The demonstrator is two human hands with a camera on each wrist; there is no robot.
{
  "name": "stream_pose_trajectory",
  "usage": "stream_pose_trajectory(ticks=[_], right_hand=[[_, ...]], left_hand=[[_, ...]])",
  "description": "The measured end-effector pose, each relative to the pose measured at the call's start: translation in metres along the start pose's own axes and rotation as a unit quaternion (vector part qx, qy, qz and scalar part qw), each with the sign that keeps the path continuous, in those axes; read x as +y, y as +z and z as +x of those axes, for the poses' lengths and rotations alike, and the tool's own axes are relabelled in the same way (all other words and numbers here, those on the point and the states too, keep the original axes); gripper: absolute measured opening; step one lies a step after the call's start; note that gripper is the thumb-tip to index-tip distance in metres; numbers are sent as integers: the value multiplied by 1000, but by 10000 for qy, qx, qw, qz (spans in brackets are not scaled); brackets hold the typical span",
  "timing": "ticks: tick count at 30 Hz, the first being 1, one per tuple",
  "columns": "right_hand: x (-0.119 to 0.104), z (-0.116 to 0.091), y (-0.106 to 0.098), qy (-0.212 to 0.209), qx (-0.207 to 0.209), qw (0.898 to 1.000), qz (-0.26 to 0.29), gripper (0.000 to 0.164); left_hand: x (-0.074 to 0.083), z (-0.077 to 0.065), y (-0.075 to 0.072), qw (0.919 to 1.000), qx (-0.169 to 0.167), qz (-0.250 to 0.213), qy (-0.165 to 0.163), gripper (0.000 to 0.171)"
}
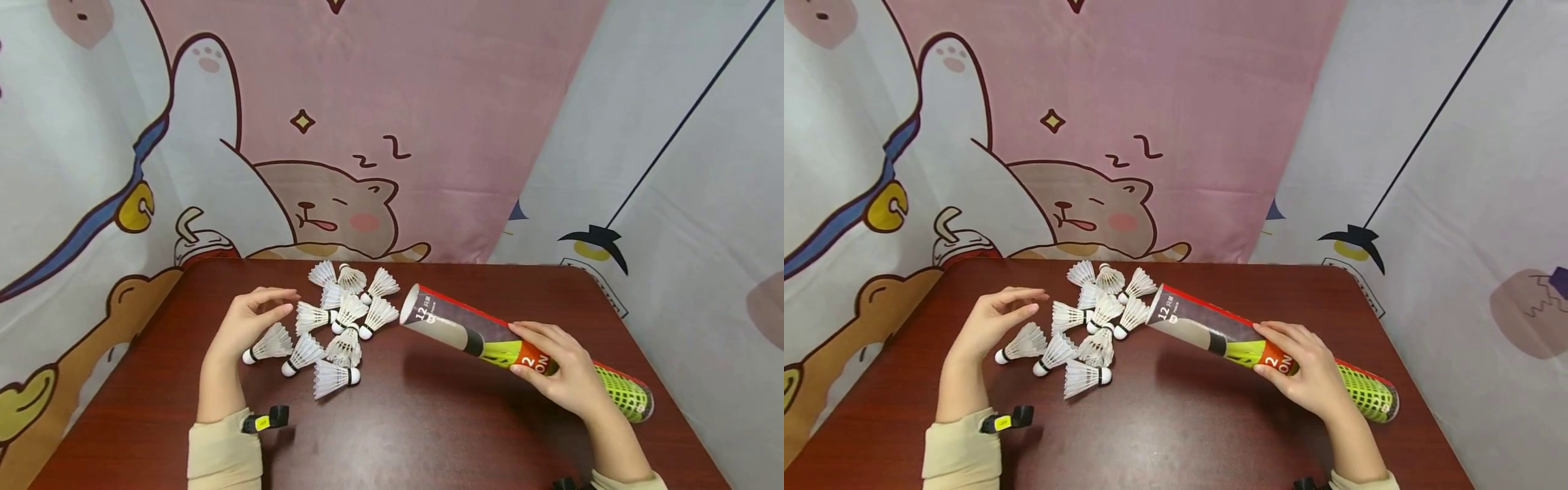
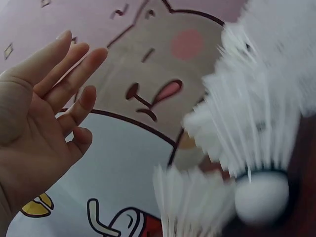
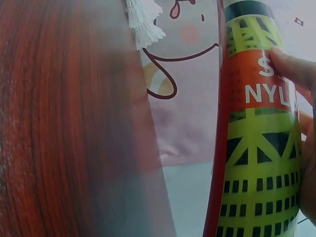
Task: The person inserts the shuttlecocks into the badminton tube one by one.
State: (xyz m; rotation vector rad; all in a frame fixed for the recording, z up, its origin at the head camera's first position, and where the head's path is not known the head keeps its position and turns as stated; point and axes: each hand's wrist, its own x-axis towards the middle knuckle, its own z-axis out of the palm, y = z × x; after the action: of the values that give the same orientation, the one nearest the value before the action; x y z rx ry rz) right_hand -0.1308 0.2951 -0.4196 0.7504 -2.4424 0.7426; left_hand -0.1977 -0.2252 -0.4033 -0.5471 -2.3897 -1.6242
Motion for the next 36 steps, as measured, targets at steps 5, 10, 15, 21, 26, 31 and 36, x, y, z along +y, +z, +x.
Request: stream_pose_trajectory(ticks=[5, 10, 15, 21, 26, 31, 36], right_hand=[[1, -1, -2, 57, 46, 10000, -26, 72], [0, -2, -2, 87, -2, 10000, -29, 71], [-1, -2, -1, 19, 89, 10000, -2, 72], [-1, -3, 0, 127, 6, 9999, -16, 71], [0, -3, 0, 164, -24, 9999, -26, 71], [0, -2, 0, 138, -14, 9999, -13, 71], [2, -3, 1, 144, -41, 9999, -54, 71]], left_hand=[[-9, -8, -10, 9977, -288, 585, -189, 28], [-18, -15, -18, 9957, -407, 785, -263, 29], [-26, -20, -23, 9922, -653, 1011, -318, 32], [-37, -25, -28, 9875, -871, 1264, -367, 34], [-47, -29, -29, 9854, -916, 1410, -274, 35], [-55, -29, -27, 9846, -938, 1455, -228, 31], [-61, -30, -25, 9836, -1001, 1460, -348, 29]])
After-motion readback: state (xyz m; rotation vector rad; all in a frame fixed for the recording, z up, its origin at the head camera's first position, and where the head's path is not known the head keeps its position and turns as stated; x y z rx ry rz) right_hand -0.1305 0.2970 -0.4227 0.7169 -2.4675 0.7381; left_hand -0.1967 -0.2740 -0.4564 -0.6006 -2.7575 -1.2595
